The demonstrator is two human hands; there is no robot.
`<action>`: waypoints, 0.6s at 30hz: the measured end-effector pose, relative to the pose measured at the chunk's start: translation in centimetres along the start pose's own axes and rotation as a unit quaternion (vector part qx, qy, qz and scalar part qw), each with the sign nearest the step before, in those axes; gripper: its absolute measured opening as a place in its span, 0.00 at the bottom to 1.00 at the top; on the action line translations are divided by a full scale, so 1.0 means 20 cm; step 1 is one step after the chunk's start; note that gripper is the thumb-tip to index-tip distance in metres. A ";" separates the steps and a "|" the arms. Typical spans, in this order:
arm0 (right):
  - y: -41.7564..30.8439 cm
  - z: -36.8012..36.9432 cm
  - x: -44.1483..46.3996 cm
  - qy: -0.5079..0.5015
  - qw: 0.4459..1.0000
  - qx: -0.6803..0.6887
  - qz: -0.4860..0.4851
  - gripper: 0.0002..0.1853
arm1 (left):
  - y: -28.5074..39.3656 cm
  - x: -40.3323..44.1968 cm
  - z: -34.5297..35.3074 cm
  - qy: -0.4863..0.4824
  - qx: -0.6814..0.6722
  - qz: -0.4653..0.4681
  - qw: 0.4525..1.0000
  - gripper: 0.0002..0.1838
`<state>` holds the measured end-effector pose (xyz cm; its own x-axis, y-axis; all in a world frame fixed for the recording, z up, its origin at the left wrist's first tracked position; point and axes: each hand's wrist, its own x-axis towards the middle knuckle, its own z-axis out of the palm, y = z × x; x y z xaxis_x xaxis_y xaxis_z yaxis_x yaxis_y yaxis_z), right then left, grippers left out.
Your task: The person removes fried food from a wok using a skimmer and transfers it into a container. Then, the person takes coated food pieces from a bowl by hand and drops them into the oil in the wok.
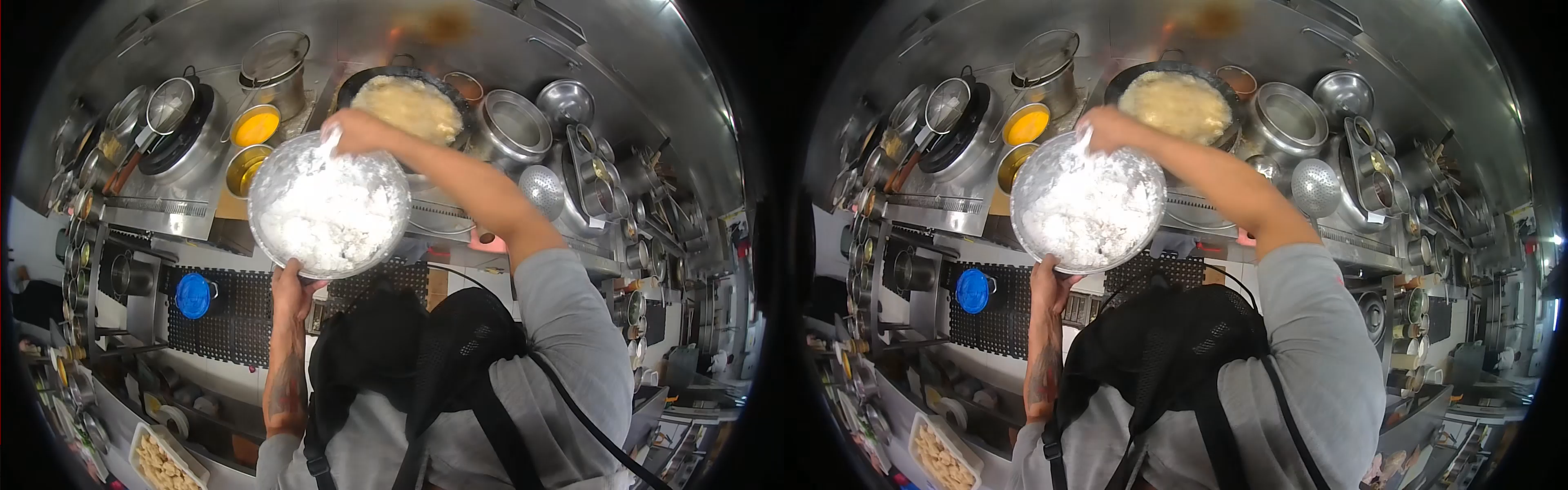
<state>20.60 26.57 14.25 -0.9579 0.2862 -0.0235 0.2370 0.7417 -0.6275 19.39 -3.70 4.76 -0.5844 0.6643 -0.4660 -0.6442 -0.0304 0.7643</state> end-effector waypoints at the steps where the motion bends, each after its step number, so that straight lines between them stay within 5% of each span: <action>1: 0.04 -0.10 -0.01 0.031 0.996 0.072 0.034 0.17 | 0.01 0.00 0.00 0.017 -0.015 0.004 1.000 0.27; 3: 0.22 -0.27 0.02 0.118 0.989 0.079 -0.036 0.16 | 0.01 0.04 -0.01 0.029 -0.021 -0.004 0.999 0.27; 6: 0.40 -0.43 -0.05 0.163 0.973 0.154 0.057 0.16 | 0.02 0.07 0.02 0.057 -0.013 0.021 0.998 0.26; 12: 1.00 -0.11 0.02 0.187 0.961 -0.163 0.124 0.12 | 0.07 0.06 0.09 0.070 0.004 0.043 0.997 0.27; 14: 1.09 -0.14 -0.02 0.166 0.928 -0.254 0.217 0.10 | 0.08 0.04 0.09 0.072 0.018 0.043 0.996 0.26; 16: 0.92 -0.31 -0.09 0.244 0.892 -0.331 0.188 0.10 | 0.08 0.03 0.07 0.069 0.021 0.040 0.997 0.28; 18: 0.67 -0.42 -0.15 0.366 0.872 -0.323 0.045 0.10 | 0.06 0.03 0.06 0.054 0.005 0.036 0.998 0.28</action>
<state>28.03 40.72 12.53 -0.6269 0.4956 0.6011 0.5743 0.8154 -0.0734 18.80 -2.47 6.00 -0.6788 0.5770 -0.4542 -0.5937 -0.0672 0.8019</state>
